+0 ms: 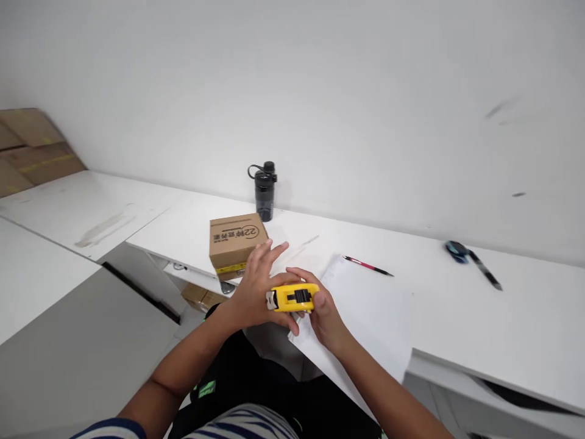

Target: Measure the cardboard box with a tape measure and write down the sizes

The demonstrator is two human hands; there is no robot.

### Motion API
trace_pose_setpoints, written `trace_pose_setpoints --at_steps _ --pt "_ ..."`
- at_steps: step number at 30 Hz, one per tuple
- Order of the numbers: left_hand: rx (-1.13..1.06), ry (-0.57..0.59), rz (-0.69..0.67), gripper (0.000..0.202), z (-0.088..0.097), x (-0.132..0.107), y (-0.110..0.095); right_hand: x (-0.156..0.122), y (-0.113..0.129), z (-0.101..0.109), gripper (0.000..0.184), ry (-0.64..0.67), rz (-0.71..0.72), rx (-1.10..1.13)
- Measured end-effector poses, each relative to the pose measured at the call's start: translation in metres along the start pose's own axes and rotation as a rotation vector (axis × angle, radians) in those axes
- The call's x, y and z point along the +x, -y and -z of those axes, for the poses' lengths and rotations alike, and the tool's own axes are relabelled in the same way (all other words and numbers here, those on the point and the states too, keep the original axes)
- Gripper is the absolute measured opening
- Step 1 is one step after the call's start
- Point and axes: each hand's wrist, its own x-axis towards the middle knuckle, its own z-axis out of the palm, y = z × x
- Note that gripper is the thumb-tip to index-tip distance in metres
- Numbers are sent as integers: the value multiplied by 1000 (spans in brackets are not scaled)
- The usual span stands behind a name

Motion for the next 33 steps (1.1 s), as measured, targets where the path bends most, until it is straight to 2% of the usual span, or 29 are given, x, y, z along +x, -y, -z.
trace_pose_setpoints --at_steps 2,4,7,8,10,12,14,17,19,22,24,25,27,29,33 --pt "61 99 6 93 26 -5 8 2 2 -9 79 -44 -118 79" --pt "128 169 97 97 53 -10 24 3 8 -12 78 -36 -256 151" --pt "283 171 430 101 84 -17 58 4 21 -8 71 -5 -324 202" --pt "300 197 527 100 89 -19 70 4 24 -5 64 -10 -313 194" --pt "275 259 615 94 93 -23 92 5 31 1 52 -37 -270 147" --pt "215 290 574 85 90 -26 106 6 35 7 44 -67 -231 78" --pt "151 304 485 82 84 -26 112 8 38 11 42 -114 -191 6" --pt "62 374 364 81 76 -20 106 11 40 10 45 -201 -135 -99" --pt "76 347 293 83 71 -13 96 11 41 6 50 -239 -96 -175" --pt "123 120 142 66 64 -4 73 8 42 -4 52 -276 11 -339" --pt "42 -15 39 47 61 1 54 4 42 -10 50 -310 157 -507" --pt "-40 -39 7 42 61 3 45 2 42 -12 49 -321 248 -603" --pt "-236 -22 12 42 61 7 28 0 42 -13 48 -292 436 -797" --pt "-374 43 96 43 63 11 15 0 41 -11 46 -202 592 -950" --pt "-446 190 266 40 66 14 4 3 39 -5 40 -82 751 -1075"
